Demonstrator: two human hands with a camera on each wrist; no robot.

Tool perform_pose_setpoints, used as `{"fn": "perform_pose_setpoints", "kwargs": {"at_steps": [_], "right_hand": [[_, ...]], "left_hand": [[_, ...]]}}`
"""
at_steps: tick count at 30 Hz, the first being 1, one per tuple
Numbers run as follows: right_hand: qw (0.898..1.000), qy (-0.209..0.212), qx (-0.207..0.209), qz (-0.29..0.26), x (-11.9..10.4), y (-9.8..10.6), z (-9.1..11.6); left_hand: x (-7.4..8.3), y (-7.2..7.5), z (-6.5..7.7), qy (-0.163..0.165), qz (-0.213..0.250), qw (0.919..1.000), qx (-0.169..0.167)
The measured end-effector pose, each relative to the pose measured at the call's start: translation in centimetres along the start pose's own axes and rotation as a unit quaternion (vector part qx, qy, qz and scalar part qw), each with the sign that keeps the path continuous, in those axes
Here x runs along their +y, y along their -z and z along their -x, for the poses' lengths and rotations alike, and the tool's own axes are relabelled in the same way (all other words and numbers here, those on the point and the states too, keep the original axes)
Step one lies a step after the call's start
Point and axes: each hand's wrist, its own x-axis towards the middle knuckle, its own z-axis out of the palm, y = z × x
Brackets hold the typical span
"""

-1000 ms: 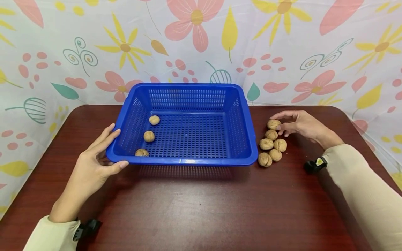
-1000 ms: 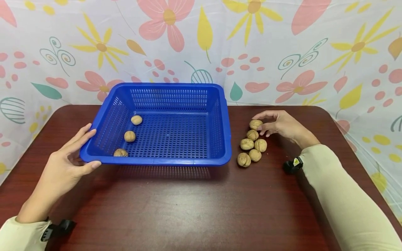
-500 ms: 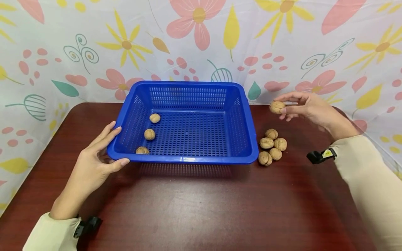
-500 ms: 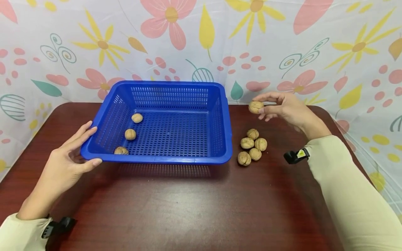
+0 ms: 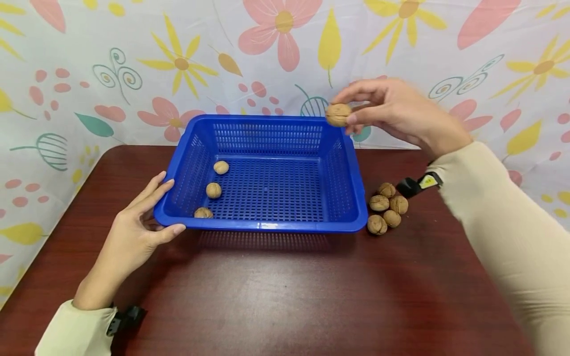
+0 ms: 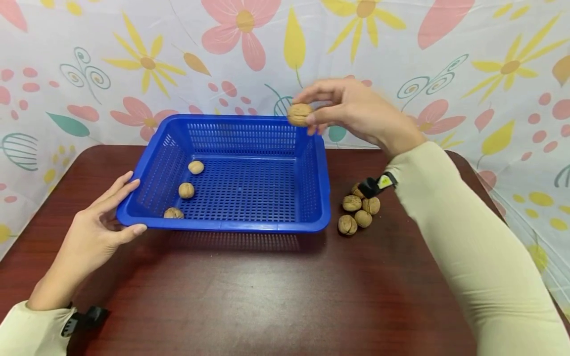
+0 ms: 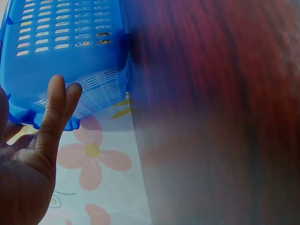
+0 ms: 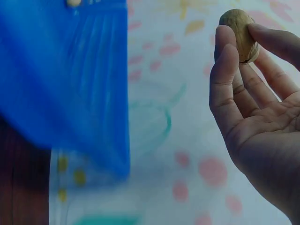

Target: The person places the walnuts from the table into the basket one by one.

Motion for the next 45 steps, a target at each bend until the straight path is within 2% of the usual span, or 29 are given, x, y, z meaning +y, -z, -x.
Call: {"fn": "perform_pose_setpoints", "kwargs": {"at_steps": [3,8,18,28,34,45], "right_hand": [[0.999,-0.009,-0.024,0.032,-0.1,-2.0,-2.2],[0.996,-0.022,-0.066,0.052,1.1,-5.4,-5.6],[0.990,-0.060,-0.130,0.008,4.5,-10.6,-10.2],[0.975,-0.118,-0.186,0.025,7.1,-13.3,-11.9],[0.959,-0.167,-0.222,0.047,8.9,-13.5,-12.2],[0.935,-0.204,-0.282,0.066,10.7,-14.6,-12.1]], "left_hand": [[0.0,-0.2,-0.1,-0.002,0.003,1.0000,-0.001],[0.0,-0.2,-0.1,-0.006,-0.002,1.0000,0.001],[-0.3,-0.3,0.2,-0.010,-0.017,0.9998,0.010],[-0.4,-0.4,0.0,-0.029,-0.012,0.9993,0.021],[-0.5,-0.5,0.0,-0.029,-0.029,0.9989,0.023],[-0.7,-0.5,0.0,-0.032,-0.013,0.9990,0.030]]}}
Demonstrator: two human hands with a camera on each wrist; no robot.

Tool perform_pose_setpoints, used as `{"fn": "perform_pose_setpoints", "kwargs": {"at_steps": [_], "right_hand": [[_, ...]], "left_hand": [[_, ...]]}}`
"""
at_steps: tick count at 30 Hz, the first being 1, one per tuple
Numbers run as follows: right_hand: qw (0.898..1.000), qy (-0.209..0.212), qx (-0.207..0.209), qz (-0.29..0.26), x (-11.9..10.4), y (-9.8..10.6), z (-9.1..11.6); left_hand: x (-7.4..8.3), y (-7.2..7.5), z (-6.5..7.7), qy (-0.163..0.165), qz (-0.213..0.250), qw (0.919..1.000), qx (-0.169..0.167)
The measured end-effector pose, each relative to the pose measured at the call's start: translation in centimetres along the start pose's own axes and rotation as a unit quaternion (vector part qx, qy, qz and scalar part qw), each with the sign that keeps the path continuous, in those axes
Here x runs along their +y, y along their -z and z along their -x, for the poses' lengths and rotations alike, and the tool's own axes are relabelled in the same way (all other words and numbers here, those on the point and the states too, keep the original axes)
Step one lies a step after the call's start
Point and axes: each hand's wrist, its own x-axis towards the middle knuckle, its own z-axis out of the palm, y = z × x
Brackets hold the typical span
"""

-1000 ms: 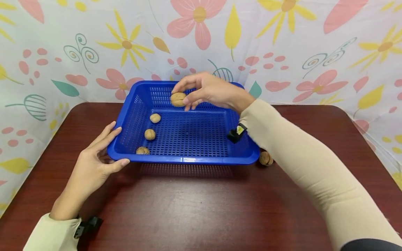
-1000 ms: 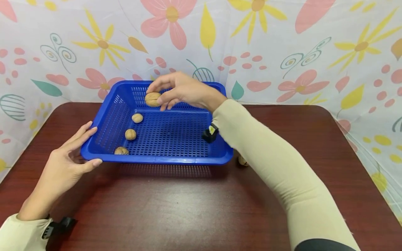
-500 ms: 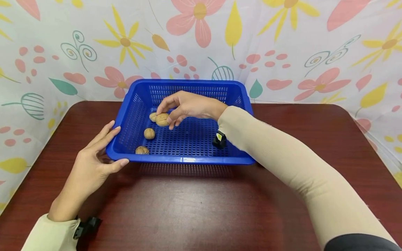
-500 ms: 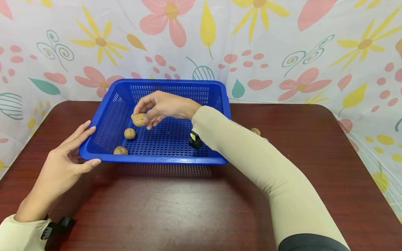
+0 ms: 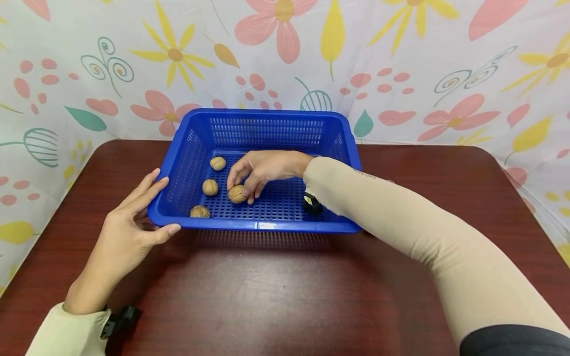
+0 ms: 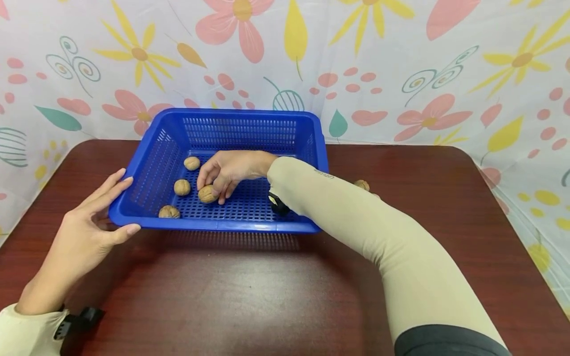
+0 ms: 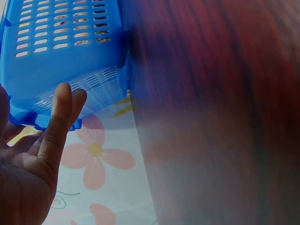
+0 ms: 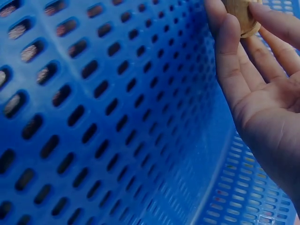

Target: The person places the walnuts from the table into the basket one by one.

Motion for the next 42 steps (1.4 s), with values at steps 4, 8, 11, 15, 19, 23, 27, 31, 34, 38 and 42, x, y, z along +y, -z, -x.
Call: {"fn": "perform_pose_setpoints", "kwargs": {"at_steps": [4,8,11,15,19,23,27,31,34,38,42], "right_hand": [[1.000,-0.006,-0.016,0.004,0.2,-0.3,-0.2],[0.999,-0.011,-0.030,0.010,0.4,-0.6,-0.4],[0.999,-0.014,-0.032,0.017,0.5,-0.7,-0.5],[0.999,-0.013,-0.032,0.023,0.6,-0.8,-0.6],[0.999,-0.012,-0.035,0.023,0.7,-0.9,-0.8],[0.999,-0.012,-0.037,0.026,0.7,-1.0,-0.8],[0.999,-0.009,-0.042,0.030,0.7,-1.1,-0.8],[0.998,-0.006,-0.044,0.032,0.6,-1.2,-0.8],[0.998,-0.006,-0.042,0.036,0.5,-1.2,-0.7],[0.998,-0.010,-0.037,0.046,0.3,-1.2,-0.5],[0.997,-0.013,-0.027,0.074,0.0,-1.1,-0.3]], "left_hand": [[0.1,0.0,0.0,-0.001,-0.003,1.0000,-0.001],[0.1,0.0,0.0,0.000,-0.007,1.0000,0.000],[0.1,0.0,0.1,0.000,-0.009,1.0000,0.001],[0.2,0.0,0.1,-0.003,-0.008,1.0000,0.002],[0.2,0.0,0.2,-0.004,-0.007,1.0000,0.002],[0.2,0.0,0.2,-0.003,-0.008,1.0000,0.001],[0.2,0.0,0.2,-0.004,-0.008,1.0000,0.001],[0.2,0.0,0.2,-0.004,-0.011,0.9999,0.001],[0.2,0.0,0.1,-0.005,-0.010,0.9999,0.001],[0.2,0.0,0.1,-0.006,-0.010,0.9999,0.000],[0.2,0.0,0.2,-0.004,-0.012,0.9999,-0.002]]}}
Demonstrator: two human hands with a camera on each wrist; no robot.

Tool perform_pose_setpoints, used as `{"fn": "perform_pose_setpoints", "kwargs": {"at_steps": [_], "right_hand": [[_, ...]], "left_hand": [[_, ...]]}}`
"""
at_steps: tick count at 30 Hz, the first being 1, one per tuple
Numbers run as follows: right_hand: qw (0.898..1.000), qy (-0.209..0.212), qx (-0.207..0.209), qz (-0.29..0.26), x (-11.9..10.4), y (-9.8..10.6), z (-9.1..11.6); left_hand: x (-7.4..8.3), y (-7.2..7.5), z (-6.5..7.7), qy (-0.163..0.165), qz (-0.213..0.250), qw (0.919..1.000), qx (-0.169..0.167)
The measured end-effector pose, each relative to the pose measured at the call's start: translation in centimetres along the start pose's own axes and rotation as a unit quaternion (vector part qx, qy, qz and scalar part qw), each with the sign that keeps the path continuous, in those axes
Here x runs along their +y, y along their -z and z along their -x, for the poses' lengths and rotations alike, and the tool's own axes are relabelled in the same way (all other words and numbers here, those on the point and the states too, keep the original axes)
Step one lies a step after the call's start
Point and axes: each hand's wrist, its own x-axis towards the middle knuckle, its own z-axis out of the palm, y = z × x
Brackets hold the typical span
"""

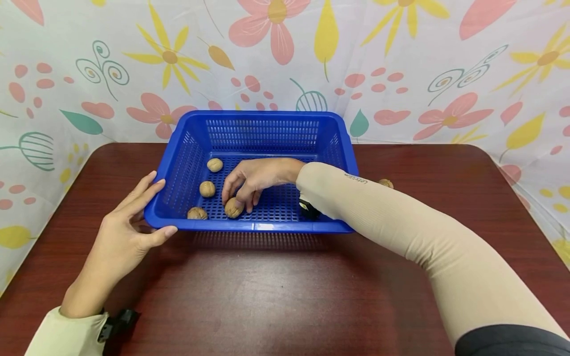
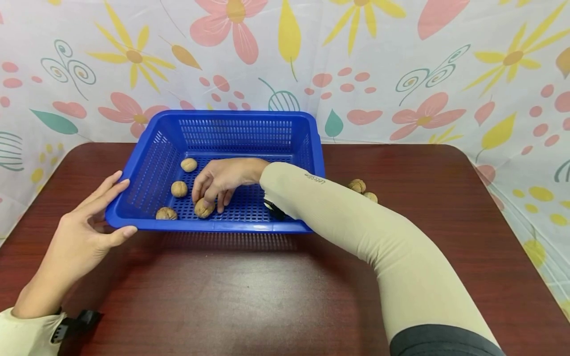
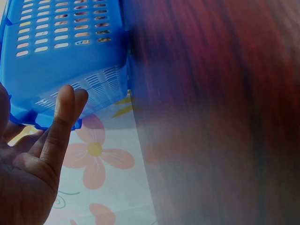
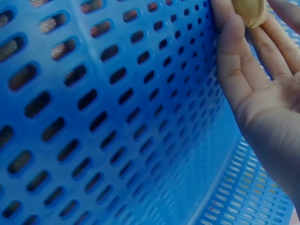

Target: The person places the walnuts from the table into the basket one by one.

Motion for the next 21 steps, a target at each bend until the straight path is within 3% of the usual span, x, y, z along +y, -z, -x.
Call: {"fn": "perform_pose_setpoints", "kwargs": {"at_steps": [6,10,16,21], "right_hand": [[0.998,-0.004,0.039,0.050,-0.5,0.5,0.8],[0.994,-0.011,0.088,0.062,-1.4,1.1,2.0],[0.983,-0.018,0.171,0.065,-3.5,2.1,5.0],[0.972,-0.011,0.197,0.130,-5.1,2.7,8.4]], "left_hand": [[-0.1,0.0,0.1,0.001,-0.001,1.0000,0.000],[-0.2,-0.1,0.1,0.003,0.011,0.9999,0.000],[-0.1,-0.1,0.1,-0.001,0.012,0.9999,0.000],[0.0,0.0,0.0,0.001,-0.006,1.0000,0.001]]}}
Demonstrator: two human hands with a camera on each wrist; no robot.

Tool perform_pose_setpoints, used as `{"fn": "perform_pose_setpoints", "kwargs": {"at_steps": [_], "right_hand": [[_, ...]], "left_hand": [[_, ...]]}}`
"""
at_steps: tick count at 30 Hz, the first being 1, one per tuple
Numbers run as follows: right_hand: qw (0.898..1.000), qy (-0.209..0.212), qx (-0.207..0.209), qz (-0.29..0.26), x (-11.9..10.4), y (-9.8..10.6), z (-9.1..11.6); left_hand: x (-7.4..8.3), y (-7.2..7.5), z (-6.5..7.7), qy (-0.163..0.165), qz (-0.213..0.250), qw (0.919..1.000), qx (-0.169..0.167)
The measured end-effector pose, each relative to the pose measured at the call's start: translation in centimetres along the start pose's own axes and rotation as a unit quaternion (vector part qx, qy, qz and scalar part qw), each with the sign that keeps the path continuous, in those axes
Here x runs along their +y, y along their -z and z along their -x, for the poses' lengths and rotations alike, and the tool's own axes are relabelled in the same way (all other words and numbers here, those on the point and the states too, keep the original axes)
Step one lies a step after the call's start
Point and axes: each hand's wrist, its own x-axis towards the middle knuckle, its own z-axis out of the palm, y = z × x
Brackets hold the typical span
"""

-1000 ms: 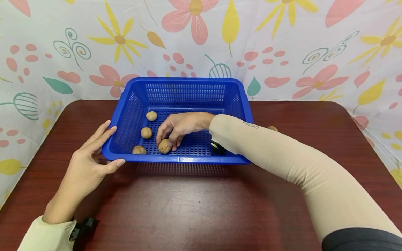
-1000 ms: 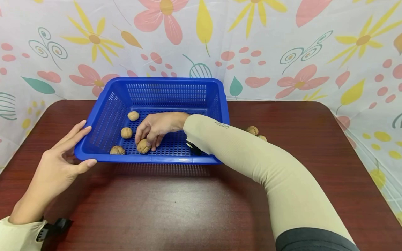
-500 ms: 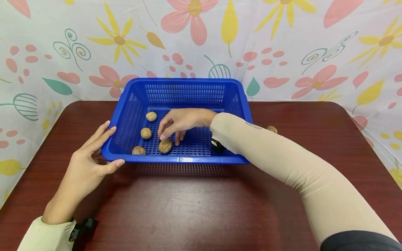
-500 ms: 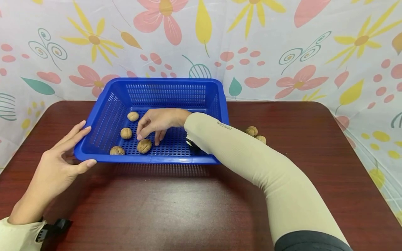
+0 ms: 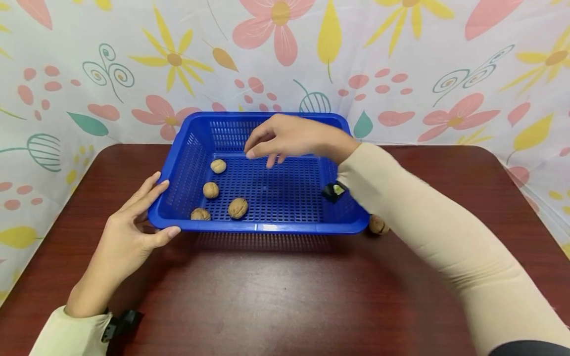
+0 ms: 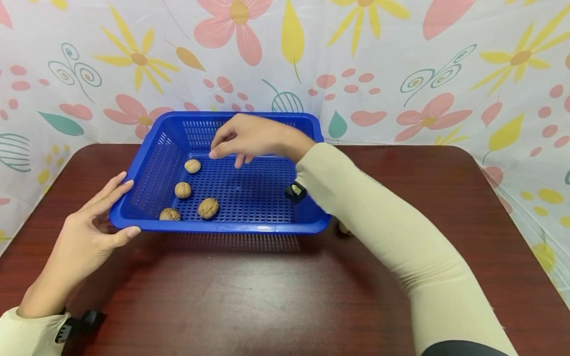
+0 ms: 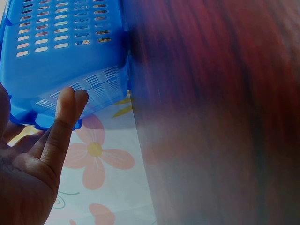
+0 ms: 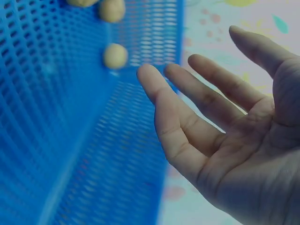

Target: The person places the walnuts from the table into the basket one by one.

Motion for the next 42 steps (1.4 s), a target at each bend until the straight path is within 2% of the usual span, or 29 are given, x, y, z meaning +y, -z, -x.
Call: {"fn": "perform_pose_setpoints", "kwargs": {"at_steps": [4,9,12,15,23,27,31,36,42], "right_hand": [[0.998,0.012,0.050,0.032,-0.5,1.8,3.9],[0.992,-0.001,0.125,0.017,0.8,3.1,9.7],[0.986,-0.028,0.162,-0.006,2.9,3.2,13.0],[0.980,-0.056,0.189,-0.027,5.9,3.1,15.6],[0.963,-0.107,0.237,-0.075,13.3,1.3,20.8],[0.950,-0.118,0.270,-0.106,16.0,-0.1,22.7],[0.938,-0.116,0.289,-0.152,18.3,-1.6,23.4],[0.927,-0.123,0.282,-0.213,20.4,-3.0,23.7],[0.918,-0.134,0.258,-0.268,21.6,-3.9,23.6]], "left_hand": [[0.2,0.0,-0.1,0.004,-0.007,1.0000,-0.002],[0.4,0.0,0.0,0.007,-0.014,0.9999,-0.003],[0.3,0.1,0.0,0.008,-0.014,0.9999,-0.002],[0.2,0.3,0.0,0.009,-0.003,1.0000,0.000],[0.2,0.4,0.0,0.011,0.006,0.9999,-0.003],[0.4,0.2,0.0,0.006,0.000,1.0000,-0.005],[0.4,0.2,-0.1,0.008,-0.007,0.9999,-0.006],[0.3,0.2,0.0,0.009,-0.006,0.9999,-0.006],[0.2,0.3,0.0,0.008,-0.009,0.9999,-0.008]]}}
